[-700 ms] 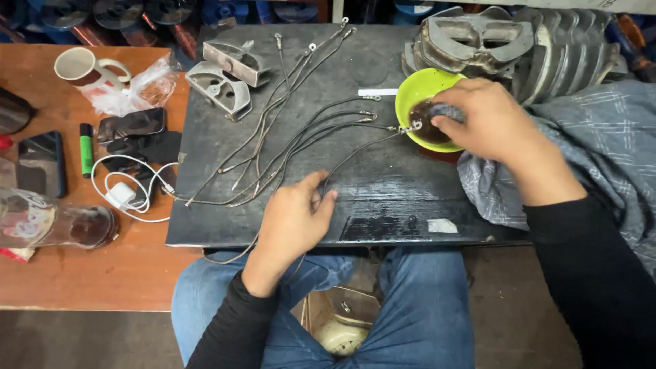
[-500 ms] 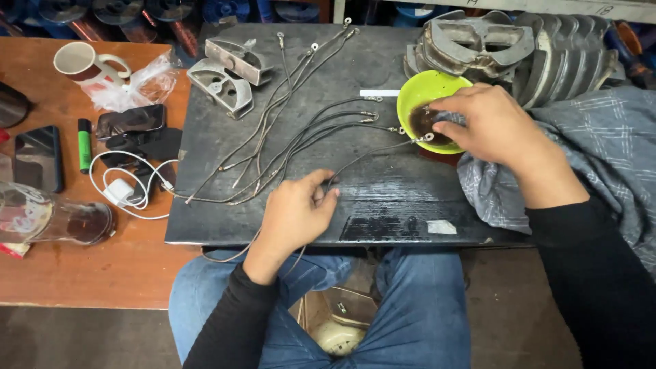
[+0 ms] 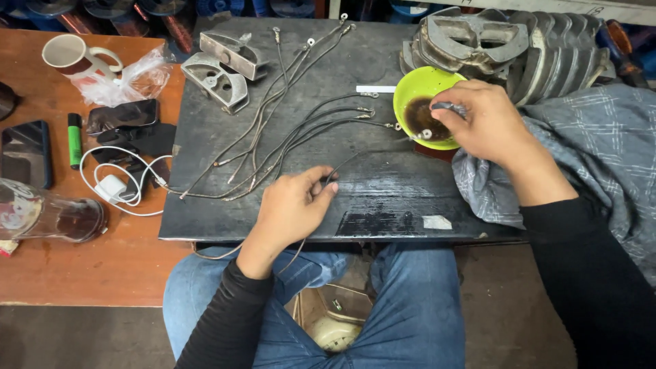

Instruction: Preparing electrical wires by dipping the ends into a cleaning solution and wiping them with a cloth at a workbench.

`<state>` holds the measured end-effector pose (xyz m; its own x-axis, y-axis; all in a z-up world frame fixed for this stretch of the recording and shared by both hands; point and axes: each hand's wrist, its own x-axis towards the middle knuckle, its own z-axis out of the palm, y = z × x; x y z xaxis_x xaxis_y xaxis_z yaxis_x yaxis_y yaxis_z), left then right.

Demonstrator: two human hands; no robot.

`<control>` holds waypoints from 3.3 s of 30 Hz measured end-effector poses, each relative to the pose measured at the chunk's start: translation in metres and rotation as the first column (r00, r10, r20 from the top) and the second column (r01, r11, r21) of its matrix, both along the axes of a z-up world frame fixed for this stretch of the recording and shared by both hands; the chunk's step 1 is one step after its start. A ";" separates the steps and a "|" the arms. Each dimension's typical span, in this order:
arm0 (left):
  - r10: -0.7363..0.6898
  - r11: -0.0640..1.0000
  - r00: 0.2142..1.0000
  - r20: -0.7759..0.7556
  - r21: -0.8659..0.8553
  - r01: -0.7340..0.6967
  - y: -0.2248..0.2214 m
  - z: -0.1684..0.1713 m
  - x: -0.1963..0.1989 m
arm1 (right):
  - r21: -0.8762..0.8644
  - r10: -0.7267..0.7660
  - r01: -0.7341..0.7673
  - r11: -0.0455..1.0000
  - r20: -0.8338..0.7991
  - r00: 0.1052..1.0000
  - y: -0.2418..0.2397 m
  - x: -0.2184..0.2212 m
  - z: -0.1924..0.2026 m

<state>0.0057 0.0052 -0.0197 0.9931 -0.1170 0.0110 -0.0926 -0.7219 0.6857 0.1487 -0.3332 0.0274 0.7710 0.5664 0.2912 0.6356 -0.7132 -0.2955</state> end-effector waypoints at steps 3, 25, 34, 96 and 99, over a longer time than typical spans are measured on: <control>-0.076 0.997 0.997 -0.008 -0.003 0.076 0.000 0.006 -0.005 | -0.030 -0.064 0.062 0.998 -0.058 0.996 0.008 -0.016 0.022; -0.234 0.964 0.941 0.246 0.182 0.193 -0.038 0.000 -0.015 | 0.095 0.270 -0.277 0.956 0.076 0.960 0.039 -0.108 -0.031; -0.289 0.957 0.922 0.257 0.109 0.269 -0.036 -0.004 -0.008 | 0.143 0.325 -0.327 0.934 0.042 0.945 0.057 -0.102 -0.034; -0.302 0.942 0.948 0.104 0.188 0.279 0.016 0.000 -0.009 | 0.089 0.237 -0.245 0.965 0.091 0.967 0.062 -0.107 -0.033; -0.299 0.945 0.948 0.112 0.172 0.278 0.017 0.001 -0.010 | 0.085 0.308 -0.315 0.945 0.088 0.947 0.091 -0.097 -0.036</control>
<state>-0.0045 0.0220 -0.0182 0.9070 -0.4087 0.1015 -0.3958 -0.7452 0.5366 0.0515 -0.2417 -0.0083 0.5350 0.7414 0.4051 0.8439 -0.4465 -0.2974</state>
